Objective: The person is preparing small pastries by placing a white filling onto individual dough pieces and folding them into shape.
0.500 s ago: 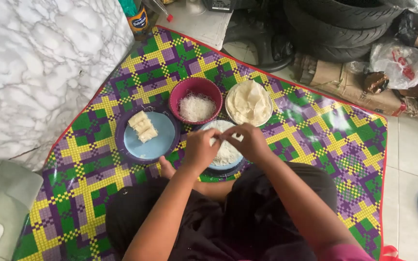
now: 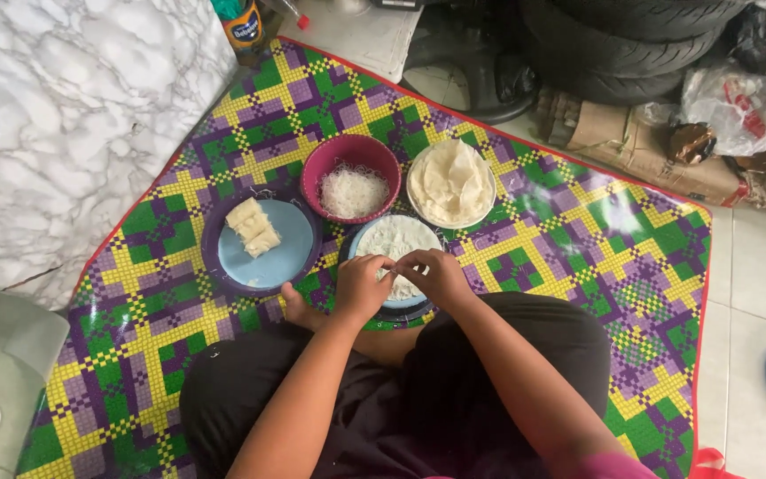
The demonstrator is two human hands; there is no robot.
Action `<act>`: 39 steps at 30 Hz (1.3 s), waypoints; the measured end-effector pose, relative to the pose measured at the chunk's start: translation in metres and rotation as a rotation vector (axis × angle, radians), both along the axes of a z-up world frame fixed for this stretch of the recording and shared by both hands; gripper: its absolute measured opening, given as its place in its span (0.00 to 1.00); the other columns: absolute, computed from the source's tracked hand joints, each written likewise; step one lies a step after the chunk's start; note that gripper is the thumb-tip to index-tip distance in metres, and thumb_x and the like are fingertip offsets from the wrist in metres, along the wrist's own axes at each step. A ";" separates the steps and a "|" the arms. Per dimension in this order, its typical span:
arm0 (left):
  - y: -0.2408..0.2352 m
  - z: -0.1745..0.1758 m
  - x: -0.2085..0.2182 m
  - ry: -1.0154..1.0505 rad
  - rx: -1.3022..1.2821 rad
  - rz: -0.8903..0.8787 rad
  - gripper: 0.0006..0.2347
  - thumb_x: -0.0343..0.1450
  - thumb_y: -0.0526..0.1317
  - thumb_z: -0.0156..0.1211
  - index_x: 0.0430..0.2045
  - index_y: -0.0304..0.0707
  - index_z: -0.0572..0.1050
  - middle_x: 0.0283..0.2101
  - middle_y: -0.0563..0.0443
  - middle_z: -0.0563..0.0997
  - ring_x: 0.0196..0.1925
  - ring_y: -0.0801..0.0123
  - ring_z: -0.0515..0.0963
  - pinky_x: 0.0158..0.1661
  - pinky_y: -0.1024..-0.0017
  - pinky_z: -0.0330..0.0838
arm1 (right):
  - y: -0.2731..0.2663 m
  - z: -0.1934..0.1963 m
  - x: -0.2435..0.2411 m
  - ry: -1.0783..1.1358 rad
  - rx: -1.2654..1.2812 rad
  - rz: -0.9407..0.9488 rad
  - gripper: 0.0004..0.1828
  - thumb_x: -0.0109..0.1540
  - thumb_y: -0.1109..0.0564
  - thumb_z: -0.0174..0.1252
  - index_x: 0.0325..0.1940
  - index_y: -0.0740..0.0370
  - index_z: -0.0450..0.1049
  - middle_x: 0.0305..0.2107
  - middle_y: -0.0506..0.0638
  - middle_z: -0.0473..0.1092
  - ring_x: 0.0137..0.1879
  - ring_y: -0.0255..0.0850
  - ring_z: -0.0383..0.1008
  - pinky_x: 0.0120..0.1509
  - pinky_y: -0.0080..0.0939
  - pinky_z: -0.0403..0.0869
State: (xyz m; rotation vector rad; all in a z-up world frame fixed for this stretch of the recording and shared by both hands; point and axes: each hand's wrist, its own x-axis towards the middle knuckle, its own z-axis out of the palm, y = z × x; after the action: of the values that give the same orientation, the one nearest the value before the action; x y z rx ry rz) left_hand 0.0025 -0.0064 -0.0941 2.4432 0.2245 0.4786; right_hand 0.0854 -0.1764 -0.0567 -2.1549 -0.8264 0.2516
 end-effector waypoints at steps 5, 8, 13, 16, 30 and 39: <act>0.000 -0.011 0.007 0.215 0.017 -0.021 0.04 0.68 0.42 0.65 0.34 0.56 0.83 0.36 0.60 0.84 0.45 0.62 0.83 0.51 0.59 0.72 | 0.003 -0.022 0.010 0.073 -0.145 -0.030 0.05 0.61 0.51 0.67 0.40 0.50 0.84 0.31 0.46 0.81 0.37 0.45 0.79 0.45 0.49 0.77; 0.000 -0.013 0.009 0.327 0.060 -0.044 0.07 0.69 0.40 0.64 0.38 0.57 0.83 0.39 0.60 0.84 0.49 0.61 0.82 0.55 0.56 0.69 | -0.001 -0.040 0.020 0.085 -0.221 -0.023 0.05 0.61 0.52 0.67 0.40 0.49 0.83 0.31 0.46 0.81 0.38 0.46 0.80 0.45 0.50 0.78; 0.006 -0.049 0.015 0.392 0.191 -0.058 0.09 0.67 0.40 0.65 0.40 0.57 0.82 0.40 0.58 0.82 0.51 0.60 0.79 0.60 0.51 0.64 | 0.005 -0.046 0.022 0.034 -0.399 0.018 0.07 0.59 0.52 0.66 0.41 0.47 0.84 0.33 0.46 0.81 0.43 0.51 0.81 0.48 0.54 0.79; 0.008 -0.043 0.013 0.358 0.147 -0.030 0.07 0.66 0.37 0.68 0.35 0.51 0.82 0.37 0.54 0.82 0.49 0.57 0.80 0.59 0.49 0.63 | 0.004 -0.049 0.022 0.000 -0.435 0.042 0.08 0.57 0.52 0.67 0.40 0.44 0.84 0.33 0.46 0.81 0.44 0.52 0.80 0.49 0.54 0.79; 0.011 -0.039 0.008 0.382 0.057 0.147 0.07 0.66 0.38 0.65 0.34 0.56 0.80 0.39 0.56 0.81 0.52 0.57 0.78 0.56 0.49 0.68 | -0.004 -0.048 0.029 0.188 -0.311 -0.161 0.15 0.60 0.49 0.63 0.52 0.38 0.81 0.34 0.44 0.78 0.46 0.48 0.81 0.52 0.52 0.78; 0.022 -0.040 0.016 0.503 -0.266 0.302 0.19 0.72 0.40 0.58 0.59 0.44 0.72 0.55 0.39 0.76 0.60 0.44 0.77 0.56 0.45 0.72 | -0.035 -0.116 0.076 0.377 -0.305 -0.444 0.30 0.57 0.42 0.64 0.63 0.45 0.76 0.45 0.48 0.79 0.58 0.49 0.78 0.62 0.55 0.75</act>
State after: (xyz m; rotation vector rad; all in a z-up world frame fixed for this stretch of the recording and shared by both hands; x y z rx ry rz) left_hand 0.0182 0.0154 -0.1340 2.2313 0.8200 -0.0544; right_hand 0.1618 -0.2112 -0.1732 -2.3989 -0.0909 0.5588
